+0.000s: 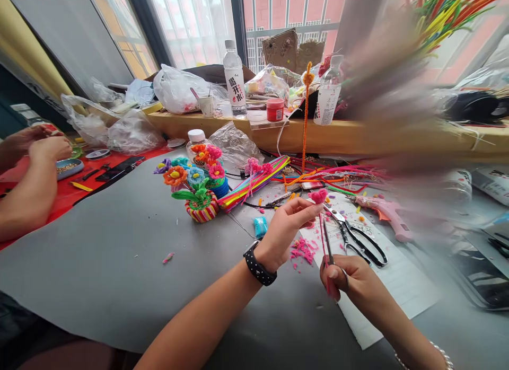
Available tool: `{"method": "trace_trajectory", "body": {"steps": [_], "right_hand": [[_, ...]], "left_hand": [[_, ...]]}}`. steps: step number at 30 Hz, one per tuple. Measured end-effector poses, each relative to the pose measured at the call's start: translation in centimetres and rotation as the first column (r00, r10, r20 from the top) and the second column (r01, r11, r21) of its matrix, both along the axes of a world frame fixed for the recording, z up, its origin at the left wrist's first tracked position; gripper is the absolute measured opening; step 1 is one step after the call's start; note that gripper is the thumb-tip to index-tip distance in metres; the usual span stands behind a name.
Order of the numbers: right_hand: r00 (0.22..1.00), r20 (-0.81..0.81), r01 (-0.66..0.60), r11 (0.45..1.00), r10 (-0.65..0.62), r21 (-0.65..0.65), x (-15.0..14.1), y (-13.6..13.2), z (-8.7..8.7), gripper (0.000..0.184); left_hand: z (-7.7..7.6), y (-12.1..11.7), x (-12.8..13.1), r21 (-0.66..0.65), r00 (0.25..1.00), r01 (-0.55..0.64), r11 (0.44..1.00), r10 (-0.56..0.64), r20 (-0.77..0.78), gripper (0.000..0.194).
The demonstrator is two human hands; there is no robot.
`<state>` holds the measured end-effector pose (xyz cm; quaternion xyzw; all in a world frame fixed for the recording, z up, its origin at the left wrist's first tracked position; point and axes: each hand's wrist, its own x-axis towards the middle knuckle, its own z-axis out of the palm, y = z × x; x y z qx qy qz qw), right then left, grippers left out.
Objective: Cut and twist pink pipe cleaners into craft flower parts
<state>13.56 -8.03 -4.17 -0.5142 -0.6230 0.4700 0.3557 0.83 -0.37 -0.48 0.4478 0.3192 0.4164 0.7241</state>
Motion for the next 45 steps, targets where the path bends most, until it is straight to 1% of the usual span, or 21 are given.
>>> {"method": "trace_trajectory", "body": {"steps": [2,5,8,10,13,15,17,19,22,25,27,29,32,34,38,42,45], "right_hand": [[0.998,0.023,0.060,0.998,-0.060,0.020,0.2,0.0,0.1,0.055],[0.988,0.023,0.150,0.989,-0.150,0.000,0.3,0.1,0.5,0.041],[0.989,-0.024,0.147,0.989,-0.148,-0.023,0.2,0.2,0.9,0.035],[0.987,-0.045,0.151,0.988,-0.152,-0.016,0.2,0.2,0.9,0.033],[0.976,-0.047,0.214,0.977,-0.212,0.020,0.5,0.2,0.7,0.031],[0.967,-0.043,0.254,0.966,-0.253,0.043,0.8,0.2,0.5,0.031],[0.958,-0.039,0.287,0.957,-0.286,0.049,1.1,0.2,0.4,0.033],[0.948,-0.035,0.317,0.947,-0.316,0.045,1.2,0.2,0.3,0.035],[0.941,-0.039,0.337,0.940,-0.335,0.046,1.2,0.2,0.3,0.040],[0.963,-0.054,0.266,0.962,-0.262,0.068,1.3,0.3,0.2,0.051],[0.982,-0.048,0.187,0.979,-0.184,0.085,1.3,0.4,0.1,0.057],[0.990,-0.031,0.139,0.986,-0.136,0.091,1.3,0.4,0.1,0.060],[0.997,0.018,0.071,0.994,-0.073,0.087,1.2,0.5,0.2,0.062],[1.000,0.027,0.005,0.997,-0.007,0.074,1.0,0.5,0.3,0.065],[0.995,-0.021,-0.094,0.994,0.095,0.051,0.9,0.5,0.3,0.072],[0.992,0.035,-0.124,0.991,0.123,0.054,1.0,0.4,0.4,0.073],[0.990,0.062,-0.132,0.990,0.129,0.055,1.1,0.4,0.4,0.076]], "left_hand": [[0.1,0.0,-0.1,-0.004,1.000,-0.007,1.000,0.007,0.003,0.022],[0.1,0.0,-0.1,-0.010,1.000,-0.026,1.000,0.026,0.002,0.023],[0.1,0.1,-0.1,-0.010,0.999,-0.038,0.999,0.038,0.001,0.023],[0.0,0.1,0.0,-0.010,1.000,-0.025,1.000,0.025,-0.006,0.022],[0.0,0.0,0.1,0.015,0.996,0.071,0.997,-0.070,-0.063,0.021],[-0.1,-0.2,0.1,0.056,0.979,0.166,0.985,-0.157,-0.132,0.022],[-0.1,-0.5,0.1,0.089,0.960,0.236,0.968,-0.218,-0.175,0.021],[-0.2,-0.7,0.2,0.110,0.954,0.257,0.960,-0.234,-0.186,0.020],[-0.1,-0.7,0.3,0.141,0.958,0.227,0.964,-0.195,-0.209,0.019],[0.1,-0.7,0.3,0.146,0.956,0.213,0.966,-0.175,-0.237,0.018],[0.2,-0.6,0.2,0.127,0.957,0.215,0.968,-0.182,-0.227,0.020],[0.3,-0.6,0.2,0.127,0.962,0.206,0.970,-0.178,-0.206,0.024],[0.3,-0.5,-0.1,0.178,0.971,0.179,0.968,-0.144,-0.191,0.032],[0.3,-0.5,-0.3,0.216,0.971,0.180,0.960,-0.138,-0.194,0.035],[0.3,-0.4,-0.4,0.238,0.959,0.242,0.941,-0.194,-0.208,0.036],[0.2,-0.3,-0.5,0.214,0.934,0.329,0.920,-0.285,-0.214,0.035],[0.2,-0.3,-0.5,0.207,0.922,0.364,0.908,-0.319,-0.221,0.034]]}}
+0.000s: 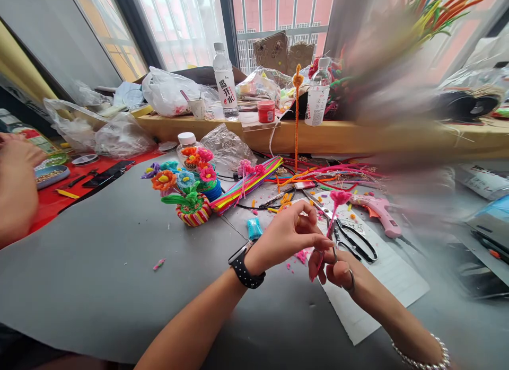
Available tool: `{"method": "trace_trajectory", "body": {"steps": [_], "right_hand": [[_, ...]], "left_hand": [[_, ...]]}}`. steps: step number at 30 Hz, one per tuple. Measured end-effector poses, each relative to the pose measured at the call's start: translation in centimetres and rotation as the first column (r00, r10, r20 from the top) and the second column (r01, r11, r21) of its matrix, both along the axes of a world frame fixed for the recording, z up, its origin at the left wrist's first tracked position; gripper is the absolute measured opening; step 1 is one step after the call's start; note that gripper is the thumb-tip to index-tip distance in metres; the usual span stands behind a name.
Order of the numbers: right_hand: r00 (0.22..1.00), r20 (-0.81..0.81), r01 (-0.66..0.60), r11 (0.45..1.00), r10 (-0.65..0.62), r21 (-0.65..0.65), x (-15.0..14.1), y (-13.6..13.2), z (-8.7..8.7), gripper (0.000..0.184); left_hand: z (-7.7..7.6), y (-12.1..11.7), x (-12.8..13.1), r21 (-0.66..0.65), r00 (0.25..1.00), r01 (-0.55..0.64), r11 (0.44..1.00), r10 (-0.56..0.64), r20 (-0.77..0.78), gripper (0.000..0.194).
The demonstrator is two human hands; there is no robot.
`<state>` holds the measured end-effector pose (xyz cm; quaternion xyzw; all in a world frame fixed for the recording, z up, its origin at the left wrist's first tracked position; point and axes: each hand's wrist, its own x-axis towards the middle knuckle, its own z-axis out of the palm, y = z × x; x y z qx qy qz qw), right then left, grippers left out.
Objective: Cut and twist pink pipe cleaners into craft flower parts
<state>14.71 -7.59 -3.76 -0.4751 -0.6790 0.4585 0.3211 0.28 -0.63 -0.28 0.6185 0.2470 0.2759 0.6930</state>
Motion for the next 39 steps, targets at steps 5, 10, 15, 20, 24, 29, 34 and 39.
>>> {"method": "trace_trajectory", "body": {"steps": [5,10,15,20,24,29,34,39], "right_hand": [[1.000,0.009,0.020,1.000,-0.020,0.008,-0.03,-0.06,0.11,0.072],[0.999,0.000,0.047,0.999,-0.047,0.006,-0.06,-0.03,0.10,0.069],[0.999,-0.026,0.044,0.999,-0.045,-0.025,-0.05,-0.05,0.09,0.065],[0.997,-0.027,0.070,0.998,-0.070,-0.007,-0.18,-0.07,0.53,0.062],[0.996,-0.023,0.091,0.995,-0.091,0.027,-0.30,-0.05,0.62,0.061],[0.990,-0.044,0.133,0.990,-0.132,0.038,-0.32,-0.18,0.30,0.059],[0.986,-0.071,0.153,0.988,-0.151,0.024,-0.38,-0.32,0.13,0.058],[0.982,-0.110,0.154,0.988,-0.153,-0.002,-0.43,-0.19,0.08,0.055]], "left_hand": [[-0.05,0.04,-0.11,0.011,1.000,0.028,1.000,-0.028,-0.008,0.034],[-0.10,0.13,-0.09,0.028,0.999,0.036,0.999,-0.035,-0.027,0.033],[-0.23,0.20,-0.11,0.012,0.997,0.071,0.997,-0.070,-0.037,0.028],[-0.26,0.33,-0.27,-0.033,0.996,0.091,0.995,-0.091,-0.008,0.026],[-0.23,0.45,-0.29,-0.045,0.995,0.095,0.994,-0.095,-0.008,0.028],[-0.28,0.53,-0.20,-0.072,0.995,0.094,0.993,-0.095,-0.006,0.030],[-0.28,0.52,-0.07,-0.089,0.995,0.099,0.991,-0.098,0.014,0.034],[-0.20,0.47,-0.05,-0.109,0.996,0.094,0.990,-0.092,0.016,0.034]]}}
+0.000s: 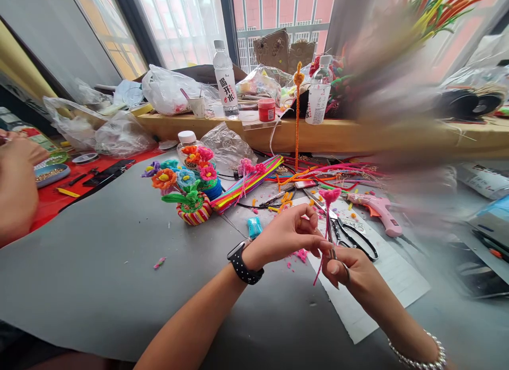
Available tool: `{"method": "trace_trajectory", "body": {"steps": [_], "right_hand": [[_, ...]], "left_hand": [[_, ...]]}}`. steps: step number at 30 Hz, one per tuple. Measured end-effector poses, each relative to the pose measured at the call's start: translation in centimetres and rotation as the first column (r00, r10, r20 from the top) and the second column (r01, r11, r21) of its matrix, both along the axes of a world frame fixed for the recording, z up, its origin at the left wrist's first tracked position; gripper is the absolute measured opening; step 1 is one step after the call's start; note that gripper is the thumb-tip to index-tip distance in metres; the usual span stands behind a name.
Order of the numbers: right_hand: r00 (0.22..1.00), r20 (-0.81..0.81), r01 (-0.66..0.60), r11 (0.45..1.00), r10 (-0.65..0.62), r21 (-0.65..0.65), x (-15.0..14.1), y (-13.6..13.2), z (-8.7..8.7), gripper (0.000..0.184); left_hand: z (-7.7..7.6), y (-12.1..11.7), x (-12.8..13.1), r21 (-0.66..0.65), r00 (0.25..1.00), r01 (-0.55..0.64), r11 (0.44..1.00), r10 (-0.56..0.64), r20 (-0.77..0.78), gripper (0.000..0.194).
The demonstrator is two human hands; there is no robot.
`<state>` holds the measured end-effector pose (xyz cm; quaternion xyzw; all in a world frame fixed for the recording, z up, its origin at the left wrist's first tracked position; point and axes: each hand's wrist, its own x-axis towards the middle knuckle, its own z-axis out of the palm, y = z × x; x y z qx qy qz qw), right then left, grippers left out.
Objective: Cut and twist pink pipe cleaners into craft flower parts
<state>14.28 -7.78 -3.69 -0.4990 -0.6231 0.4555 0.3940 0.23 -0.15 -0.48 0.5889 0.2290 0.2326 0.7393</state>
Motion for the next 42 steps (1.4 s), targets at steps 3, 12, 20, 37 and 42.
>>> {"method": "trace_trajectory", "body": {"steps": [3,12,20,37,42], "right_hand": [[1.000,-0.016,0.008,1.000,-0.008,-0.008,0.03,-0.04,0.08,0.055],[0.999,0.003,0.052,0.998,-0.052,-0.025,0.25,0.00,-0.27,0.059],[1.000,0.027,0.012,0.999,-0.011,-0.041,0.12,0.07,-0.06,0.066],[0.997,0.079,0.029,0.998,-0.024,-0.060,0.26,0.06,-0.16,0.061],[0.994,0.089,0.070,0.995,-0.064,-0.071,0.15,-0.07,0.31,0.057]], "left_hand": [[0.05,0.01,-0.01,-0.010,1.000,0.001,1.000,-0.001,-0.003,0.033],[0.09,0.01,-0.02,-0.020,0.999,-0.021,1.000,0.022,0.039,0.034],[0.13,-0.05,-0.03,-0.002,0.999,-0.005,1.000,0.005,0.042,0.033],[0.38,-0.25,0.11,0.005,1.000,0.019,1.000,-0.019,0.006,0.035],[0.26,-0.18,0.04,0.016,1.000,0.028,0.999,-0.028,0.003,0.033]]}}
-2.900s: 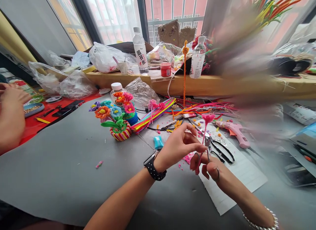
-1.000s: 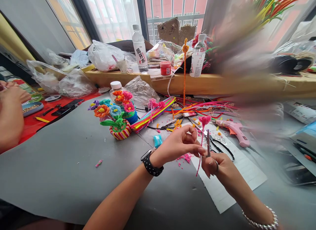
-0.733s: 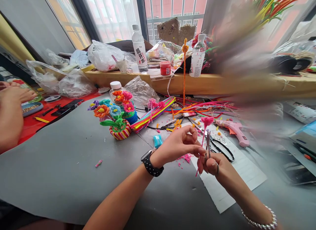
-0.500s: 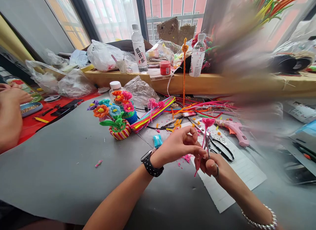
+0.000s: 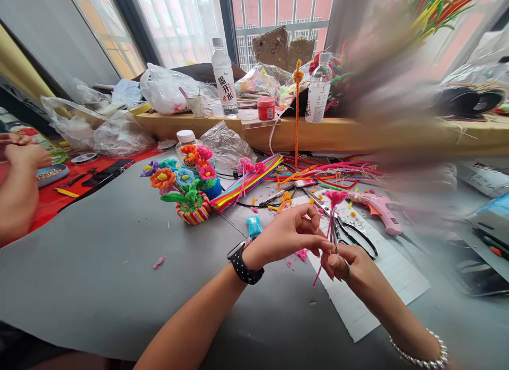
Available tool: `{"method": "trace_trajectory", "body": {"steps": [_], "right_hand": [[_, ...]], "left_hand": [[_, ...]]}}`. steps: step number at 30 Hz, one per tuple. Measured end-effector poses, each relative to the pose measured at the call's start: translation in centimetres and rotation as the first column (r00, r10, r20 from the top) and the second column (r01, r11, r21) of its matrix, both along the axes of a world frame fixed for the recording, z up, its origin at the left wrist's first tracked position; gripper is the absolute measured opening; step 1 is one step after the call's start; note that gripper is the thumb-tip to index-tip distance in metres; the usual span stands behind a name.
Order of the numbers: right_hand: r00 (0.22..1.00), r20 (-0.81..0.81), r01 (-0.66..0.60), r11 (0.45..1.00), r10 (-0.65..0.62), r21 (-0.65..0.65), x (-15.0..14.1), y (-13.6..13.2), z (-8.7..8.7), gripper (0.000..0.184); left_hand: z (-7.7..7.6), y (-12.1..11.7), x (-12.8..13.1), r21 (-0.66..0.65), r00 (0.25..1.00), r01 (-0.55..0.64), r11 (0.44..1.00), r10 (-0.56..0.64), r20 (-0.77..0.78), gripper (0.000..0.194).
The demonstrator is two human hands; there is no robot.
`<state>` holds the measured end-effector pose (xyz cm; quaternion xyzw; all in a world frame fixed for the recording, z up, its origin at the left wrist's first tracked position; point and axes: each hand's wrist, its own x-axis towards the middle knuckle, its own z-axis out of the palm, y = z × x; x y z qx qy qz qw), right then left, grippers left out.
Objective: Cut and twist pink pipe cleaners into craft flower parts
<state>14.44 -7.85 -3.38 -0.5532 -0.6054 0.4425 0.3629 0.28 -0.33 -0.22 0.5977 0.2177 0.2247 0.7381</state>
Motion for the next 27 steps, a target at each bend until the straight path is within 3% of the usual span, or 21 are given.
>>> {"method": "trace_trajectory", "body": {"steps": [23,27], "right_hand": [[0.998,0.022,0.064,0.998,-0.063,-0.021,-0.10,0.16,-0.19,0.059],[0.993,0.009,0.121,0.993,-0.121,-0.014,0.31,0.24,-0.65,0.058]], "left_hand": [[-0.05,0.16,0.00,-0.043,0.998,-0.046,0.998,0.048,0.039,0.033],[0.36,0.27,-0.12,-0.052,0.991,-0.120,0.991,0.123,0.050,0.033]]}}
